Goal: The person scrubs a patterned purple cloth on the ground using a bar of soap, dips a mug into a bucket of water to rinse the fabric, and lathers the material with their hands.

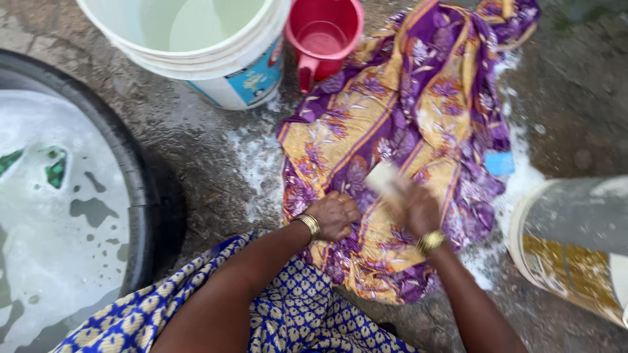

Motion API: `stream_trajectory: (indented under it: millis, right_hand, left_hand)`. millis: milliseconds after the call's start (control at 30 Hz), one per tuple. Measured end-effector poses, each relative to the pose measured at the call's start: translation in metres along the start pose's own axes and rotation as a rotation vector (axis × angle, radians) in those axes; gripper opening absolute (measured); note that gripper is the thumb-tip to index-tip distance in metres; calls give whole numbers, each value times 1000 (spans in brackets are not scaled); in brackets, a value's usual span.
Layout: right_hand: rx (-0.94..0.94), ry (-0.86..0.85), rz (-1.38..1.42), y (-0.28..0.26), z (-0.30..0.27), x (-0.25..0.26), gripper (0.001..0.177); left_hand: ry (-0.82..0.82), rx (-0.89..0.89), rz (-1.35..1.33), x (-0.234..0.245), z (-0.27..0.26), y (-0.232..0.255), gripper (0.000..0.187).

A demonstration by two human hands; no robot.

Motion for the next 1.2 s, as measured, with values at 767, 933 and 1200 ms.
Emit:
stream_trajectory:
  millis: [767,933,1200]
  right_hand:
    - [-398,373,-144,40,18,60,61]
    - [-686,362,-208,65,-91,47,65]
    - [-830,291,-301,84,-159,62,46]
  left_hand:
    - [-31,40,74,5,-3,1,40]
    - [-17,22,10,17,-8,3,39]
    - [-81,114,-345,10,38,63,27]
Point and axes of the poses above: each hand's wrist, its own z-axis towards the middle knuckle, its own x-axis out of the back of the hand, y = z × x, the point moved 5 cm from there along z, towards the middle knuckle, and after that the axes turned 11 degrees about -y, right-handed, at the moved point
